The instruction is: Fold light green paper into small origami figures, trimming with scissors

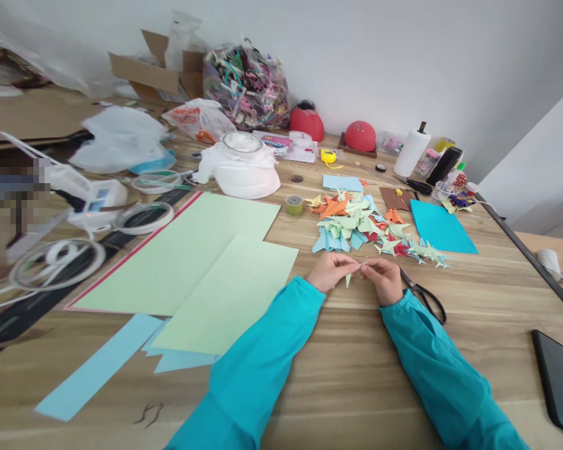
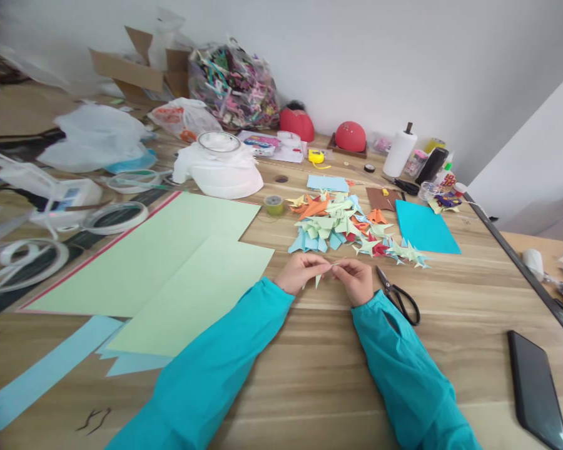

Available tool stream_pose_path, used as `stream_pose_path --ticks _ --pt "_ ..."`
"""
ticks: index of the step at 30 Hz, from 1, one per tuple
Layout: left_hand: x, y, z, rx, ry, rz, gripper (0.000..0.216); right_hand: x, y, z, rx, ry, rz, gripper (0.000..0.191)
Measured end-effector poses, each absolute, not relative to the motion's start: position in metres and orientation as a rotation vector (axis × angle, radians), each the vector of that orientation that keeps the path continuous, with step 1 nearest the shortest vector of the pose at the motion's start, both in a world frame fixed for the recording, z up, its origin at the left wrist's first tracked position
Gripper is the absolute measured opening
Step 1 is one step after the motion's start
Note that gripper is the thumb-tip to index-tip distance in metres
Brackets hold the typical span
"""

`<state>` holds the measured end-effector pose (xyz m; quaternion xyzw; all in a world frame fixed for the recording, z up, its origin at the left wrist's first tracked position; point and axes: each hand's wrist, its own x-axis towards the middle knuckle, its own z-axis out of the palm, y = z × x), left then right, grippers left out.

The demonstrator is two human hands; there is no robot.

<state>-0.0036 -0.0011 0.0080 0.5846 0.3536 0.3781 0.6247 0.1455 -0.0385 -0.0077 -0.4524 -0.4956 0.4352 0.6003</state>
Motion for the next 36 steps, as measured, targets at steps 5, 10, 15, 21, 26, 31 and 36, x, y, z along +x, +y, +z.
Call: stream_pose_path --ticks 5,10,15,21,26,31,36 --pt "-0.003 -0.002 0.008 1.336 0.804 0.903 0.019 0.147 -0.039 -0.01 -1.052 -1.185 1.023 0.012" --pt "-0.003 -0.001 0.004 1.326 0.827 0.936 0.019 0.147 -0.039 -0.011 -1.034 -1.221 1.023 0.013" --pt "-0.003 -0.001 0.005 1.326 0.843 0.937 0.02 0.146 -0.039 -0.01 -1.048 -1.239 1.013 0.018" --pt "-0.003 0.0 0.001 1.345 0.861 0.957 0.018 0.147 -0.038 -0.011 -1.029 -1.239 1.018 0.019" --pt "-0.001 -0.002 0.001 1.462 0.896 0.997 0.02 0.146 -0.039 -0.009 -1.065 -1.198 0.992 0.021" --pt "-0.002 -0.004 0.011 2.0 0.914 1.145 0.019 0.145 -0.04 -0.01 -1.07 -1.255 0.87 0.03" --pt "-0.009 0.0 0.011 2.624 0.934 1.113 0.028 0.146 -0.04 -0.01 -1.11 -1.484 0.61 0.027"
